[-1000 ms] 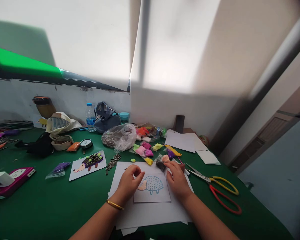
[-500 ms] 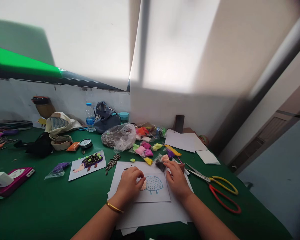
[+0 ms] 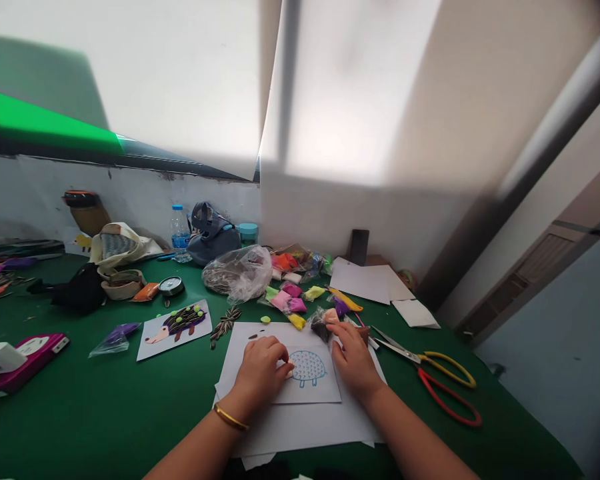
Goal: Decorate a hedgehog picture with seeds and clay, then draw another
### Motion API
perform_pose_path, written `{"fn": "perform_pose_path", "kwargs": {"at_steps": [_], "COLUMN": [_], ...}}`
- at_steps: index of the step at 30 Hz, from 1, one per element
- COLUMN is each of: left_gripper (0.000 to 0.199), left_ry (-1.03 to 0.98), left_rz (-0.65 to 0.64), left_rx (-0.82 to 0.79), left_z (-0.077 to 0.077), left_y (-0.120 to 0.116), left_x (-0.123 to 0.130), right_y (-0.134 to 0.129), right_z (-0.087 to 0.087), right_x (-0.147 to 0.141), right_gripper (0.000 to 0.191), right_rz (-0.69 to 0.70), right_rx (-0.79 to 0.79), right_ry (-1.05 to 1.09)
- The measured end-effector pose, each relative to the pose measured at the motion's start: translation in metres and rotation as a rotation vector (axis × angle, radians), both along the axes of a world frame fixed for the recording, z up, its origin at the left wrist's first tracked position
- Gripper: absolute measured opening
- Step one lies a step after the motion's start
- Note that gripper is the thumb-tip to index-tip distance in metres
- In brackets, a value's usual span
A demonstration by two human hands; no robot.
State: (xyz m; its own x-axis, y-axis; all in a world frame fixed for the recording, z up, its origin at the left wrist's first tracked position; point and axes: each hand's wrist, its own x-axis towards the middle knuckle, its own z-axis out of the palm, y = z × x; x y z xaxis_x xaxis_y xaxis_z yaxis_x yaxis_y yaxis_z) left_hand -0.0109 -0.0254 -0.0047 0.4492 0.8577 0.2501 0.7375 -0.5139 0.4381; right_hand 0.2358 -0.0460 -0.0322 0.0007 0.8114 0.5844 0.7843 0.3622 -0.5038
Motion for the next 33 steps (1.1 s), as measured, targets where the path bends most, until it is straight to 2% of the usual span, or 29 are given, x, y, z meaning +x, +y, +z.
{"fn": "perform_pose_path", "kwargs": {"at_steps": [8, 14, 22, 33], "left_gripper": [0.019, 0.009, 0.012, 0.015], "left_ry": [-0.002, -0.028, -0.008, 0.039], "left_rz": [-0.040, -0.033, -0.044, -0.035], "left_rx": [0.027, 0.013, -0.019, 0.026], "left_z": [0.0003, -0.0035, -0.0004, -0.0036], "left_y": [-0.0003, 0.0009, -0.0010, -0.0009], "left_x": [0.0008, 0.0007, 0.0035, 0.0054], "right_y": [0.0001, 0.0010, 0.0004, 0.0018], "right_z": [0.0001, -0.0022, -0.0026, -0.0038], "right_x": [0.0002, 0.0009, 0.0011, 0.0014], "right_gripper": [0.038, 0.038, 0.039, 0.038], "right_rz": [-0.006, -0.007, -0.005, 0.011], "right_rx": [-0.003, 0.001, -0.002, 0.011], "right_ry": [0.003, -0.005, -0.012, -0.020]}}
